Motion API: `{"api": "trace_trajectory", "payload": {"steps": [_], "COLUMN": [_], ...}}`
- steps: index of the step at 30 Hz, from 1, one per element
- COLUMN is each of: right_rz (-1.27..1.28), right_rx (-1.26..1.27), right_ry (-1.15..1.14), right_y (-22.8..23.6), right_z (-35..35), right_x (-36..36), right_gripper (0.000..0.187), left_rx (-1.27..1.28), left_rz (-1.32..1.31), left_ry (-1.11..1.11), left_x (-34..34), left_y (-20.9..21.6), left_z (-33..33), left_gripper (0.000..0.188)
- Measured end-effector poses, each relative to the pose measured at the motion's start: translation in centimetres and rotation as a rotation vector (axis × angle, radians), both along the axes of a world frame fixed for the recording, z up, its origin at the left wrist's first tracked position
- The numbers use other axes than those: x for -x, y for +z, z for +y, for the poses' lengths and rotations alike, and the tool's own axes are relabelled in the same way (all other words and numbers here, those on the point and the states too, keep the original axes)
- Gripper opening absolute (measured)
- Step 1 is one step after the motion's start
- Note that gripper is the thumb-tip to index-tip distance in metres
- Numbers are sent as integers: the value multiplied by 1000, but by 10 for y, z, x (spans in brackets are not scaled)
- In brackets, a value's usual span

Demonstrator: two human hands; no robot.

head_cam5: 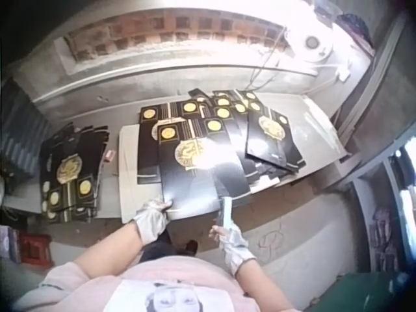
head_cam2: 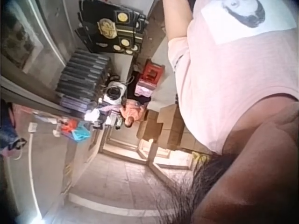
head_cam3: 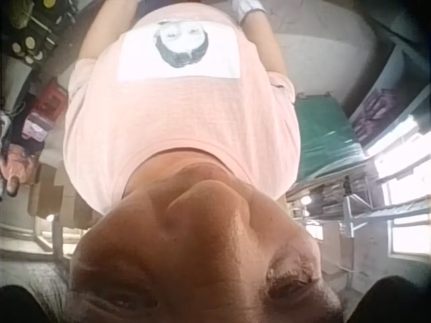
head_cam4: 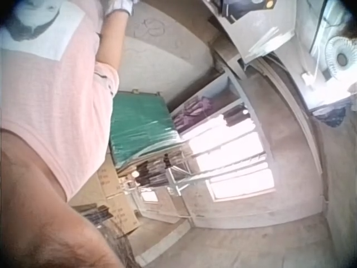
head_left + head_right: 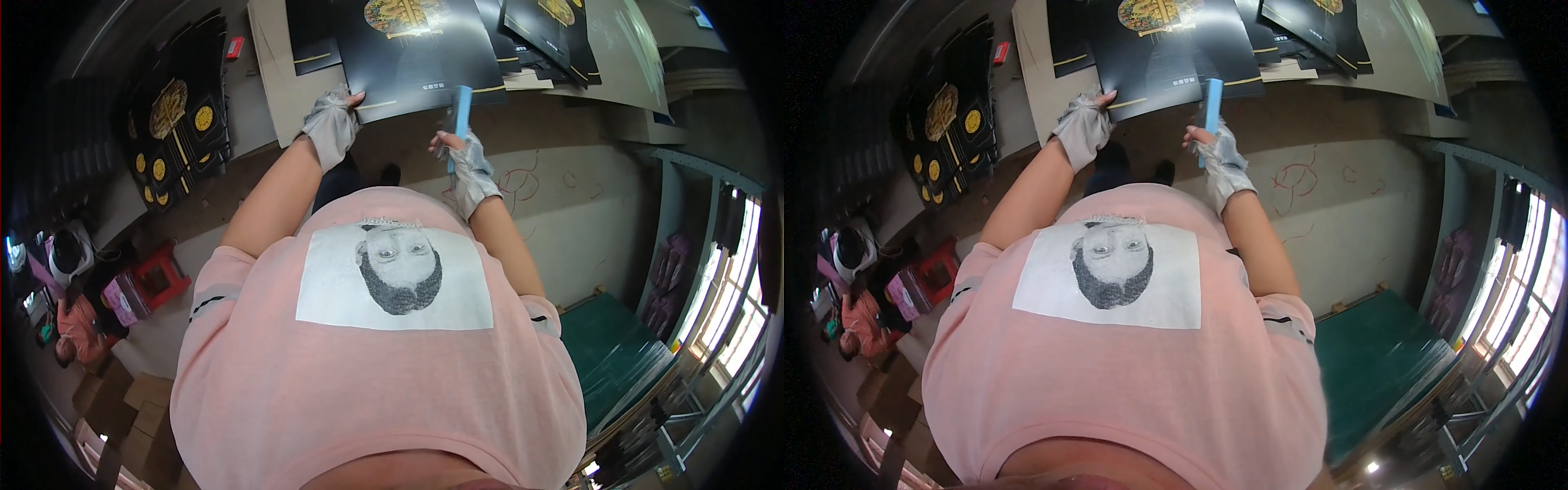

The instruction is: Applying blue adhesive tape to the edges of flat black folder-like packages using a handheld applicator.

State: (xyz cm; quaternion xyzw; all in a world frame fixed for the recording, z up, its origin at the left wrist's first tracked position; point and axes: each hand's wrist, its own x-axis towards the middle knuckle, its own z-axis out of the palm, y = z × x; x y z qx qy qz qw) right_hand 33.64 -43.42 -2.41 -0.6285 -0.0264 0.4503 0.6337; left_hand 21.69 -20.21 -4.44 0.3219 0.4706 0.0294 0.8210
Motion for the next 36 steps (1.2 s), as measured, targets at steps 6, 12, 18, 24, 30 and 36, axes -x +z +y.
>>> {"api": "trace_trajectory", "payload": {"steps": [6,12,18,24,30,36], "right_rz": [-437,-570,-258,-541,-392,278], "right_rx": [170,203,65,157,361,14], "right_ry": [93,454,427,429,454,-13], "right_y": [-17,6,2,-23,37,82], "right_z": [-21,4,27,25,49,64], "right_x": [-3,18,15,12,-8,-48], "right_gripper": [33,37,29,20,17,28], "left_rx": [-74,-84,-74,-88,-91,-1947], "left_rz": [-245,-153,-240,-299,-200,686], "left_ry": [14,-103,-81,-21,25,-361], "left_x": [-7,-16,-25,-24,-13,110], "left_y": [4,-11,-38,-40,19,87], "left_z": [-7,-7,-5,-13,-1,87], "left_gripper": [20,16,23,25,19,78]}}
